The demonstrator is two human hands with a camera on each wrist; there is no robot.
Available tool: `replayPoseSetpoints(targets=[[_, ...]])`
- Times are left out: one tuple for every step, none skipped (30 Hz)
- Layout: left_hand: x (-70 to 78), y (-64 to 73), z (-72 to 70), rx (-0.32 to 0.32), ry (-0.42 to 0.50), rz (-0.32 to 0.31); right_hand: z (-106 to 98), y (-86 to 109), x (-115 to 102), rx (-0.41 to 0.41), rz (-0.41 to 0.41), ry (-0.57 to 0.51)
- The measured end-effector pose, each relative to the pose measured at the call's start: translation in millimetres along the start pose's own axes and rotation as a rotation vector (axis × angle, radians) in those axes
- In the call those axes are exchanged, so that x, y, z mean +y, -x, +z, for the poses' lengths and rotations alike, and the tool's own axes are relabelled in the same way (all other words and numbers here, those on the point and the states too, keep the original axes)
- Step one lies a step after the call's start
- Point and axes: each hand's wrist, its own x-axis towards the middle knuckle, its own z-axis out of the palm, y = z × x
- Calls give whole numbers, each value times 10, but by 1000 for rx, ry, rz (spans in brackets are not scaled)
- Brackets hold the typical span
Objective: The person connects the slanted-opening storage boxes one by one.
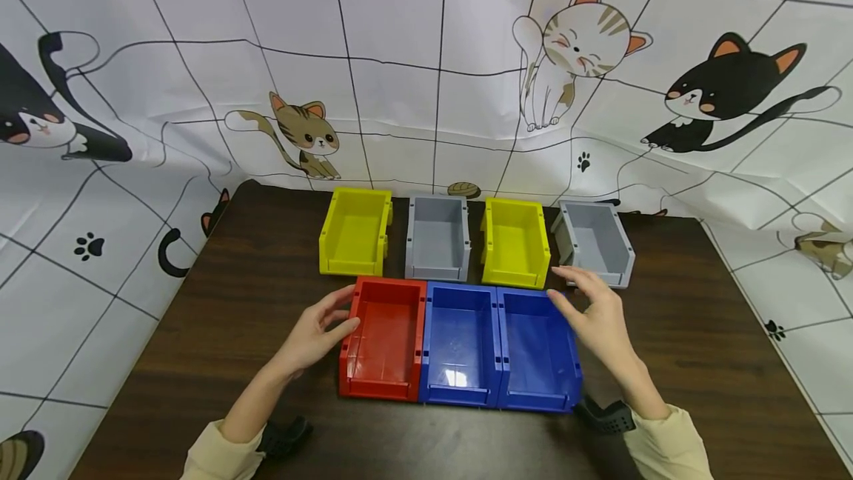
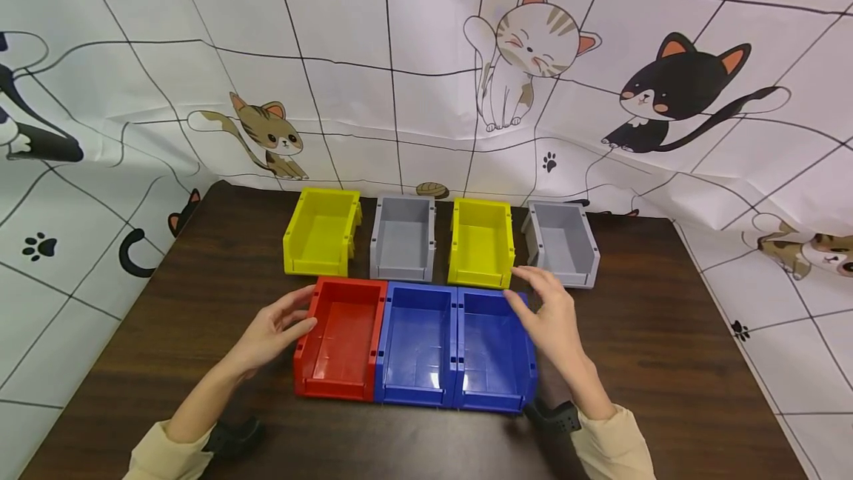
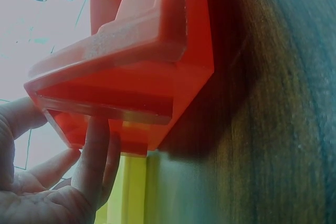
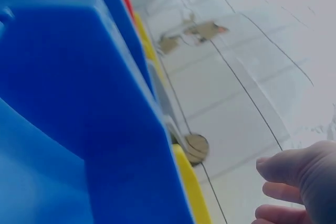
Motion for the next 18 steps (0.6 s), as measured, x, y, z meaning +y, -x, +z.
replayPoseSetpoints(targets=[[-2, -2, 0, -1, 1, 0, -22, -12, 33, 19, 17, -6], [-3, -3, 0, -2, 2, -1, -43, -24, 68, 35, 32, -20], [-5, -3, -1, -2, 1, -2, -63, -38, 104, 49, 46, -37], [-5, -8, 0, -2, 1, -1, -86, -51, 140, 60, 58, -52], [-6, -9, -1, -2, 0, 2, -107, -67, 171, 74, 71, -68], [-7, -11, -2, -1, -1, 5, -127, -83, 202, 85, 83, -85], [-9, -13, -1, -1, -1, 6, -147, -99, 235, 95, 94, -101], [-12, -15, 0, 0, -1, 7, -166, -115, 268, 103, 104, -116], [-13, -15, 0, 0, -1, 8, -185, -131, 299, 114, 115, -126], [-14, -14, 1, 0, -2, 9, -203, -147, 332, 126, 124, -133], [-15, -13, 2, 0, -2, 9, -211, -160, 391, 144, 125, -184], [-13, -11, 3, 0, -4, 9, -226, -177, 426, 156, 139, -197], [-12, -8, 4, 0, -5, 9, -239, -194, 463, 167, 156, -215], [-12, -7, 6, 0, -7, 7, -253, -211, 496, 173, 177, -224], [-10, -5, 7, 1, -8, 8, -265, -227, 531, 179, 206, -234], [-7, -2, 8, 1, -10, 9, -276, -244, 568, 182, 239, -243], [-5, 0, 8, 0, -12, 9, -289, -260, 604, 184, 280, -249], [-5, 0, 10, 0, -14, 9, -309, -282, 609, 175, 333, -215]])
